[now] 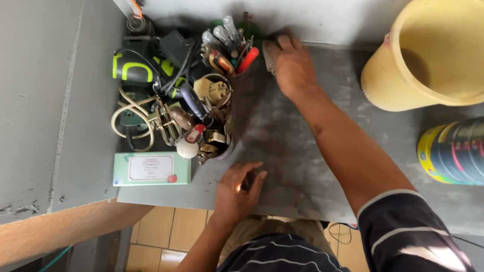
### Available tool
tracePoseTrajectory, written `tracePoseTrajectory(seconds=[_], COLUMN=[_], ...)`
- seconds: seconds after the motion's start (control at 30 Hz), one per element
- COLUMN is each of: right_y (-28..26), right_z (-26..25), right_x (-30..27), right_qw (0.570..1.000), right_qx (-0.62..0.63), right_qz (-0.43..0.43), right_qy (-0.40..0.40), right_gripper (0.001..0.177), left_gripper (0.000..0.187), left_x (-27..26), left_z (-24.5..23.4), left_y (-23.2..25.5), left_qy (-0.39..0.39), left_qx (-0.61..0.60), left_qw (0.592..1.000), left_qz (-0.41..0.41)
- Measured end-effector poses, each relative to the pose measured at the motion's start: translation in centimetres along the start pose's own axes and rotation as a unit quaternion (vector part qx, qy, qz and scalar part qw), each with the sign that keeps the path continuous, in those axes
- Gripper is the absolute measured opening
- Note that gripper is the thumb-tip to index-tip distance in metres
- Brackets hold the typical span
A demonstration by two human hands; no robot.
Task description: The recorder is using a piece of sandpaper to smooth or clean a metal or painted surface on a workbench.
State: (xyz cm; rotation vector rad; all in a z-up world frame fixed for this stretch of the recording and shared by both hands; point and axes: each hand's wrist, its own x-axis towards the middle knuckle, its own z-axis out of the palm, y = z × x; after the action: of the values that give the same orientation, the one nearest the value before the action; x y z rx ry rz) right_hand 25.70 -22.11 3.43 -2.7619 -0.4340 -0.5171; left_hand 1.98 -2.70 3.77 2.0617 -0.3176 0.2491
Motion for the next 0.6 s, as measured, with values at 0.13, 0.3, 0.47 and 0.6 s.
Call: tracePoseTrajectory(seconds=[0.13,0.3,0.47,0.6], right_y=[0.1,-0.5,-2.8,-5.6], right_z=[1.6,2.3,1.2,-1.4], right_x=[0.6,-1.1,-5.4,-9.6], right_qw=[0.997,0.998,0.998,0.996], right_qx=[-0.024,-0.051,-0.037,-0.01], right_qz=[0.009,-0.014,-0.031,-0.064], right_qy=[-0.079,-0.036,-0.031,-0.056], right_gripper=[0.044,0.047,0.045,0.05], left_gripper=[0.023,0.024,0.023,0.018], left_x=[0.4,0.0,-1.1,-2.0], left_z=[-0.2,-0.1,0.7,0.5], left_y=[0.3,-0.2,-1.9,-2.3], left_qy=[0.0,0.002,0.028,0.081], left_qx=[0.001,-0.016,-0.023,-0.076], left_qw=[1.0,1.0,0.999,0.993], left_qz=[-0.002,-0.01,-0.011,-0.027])
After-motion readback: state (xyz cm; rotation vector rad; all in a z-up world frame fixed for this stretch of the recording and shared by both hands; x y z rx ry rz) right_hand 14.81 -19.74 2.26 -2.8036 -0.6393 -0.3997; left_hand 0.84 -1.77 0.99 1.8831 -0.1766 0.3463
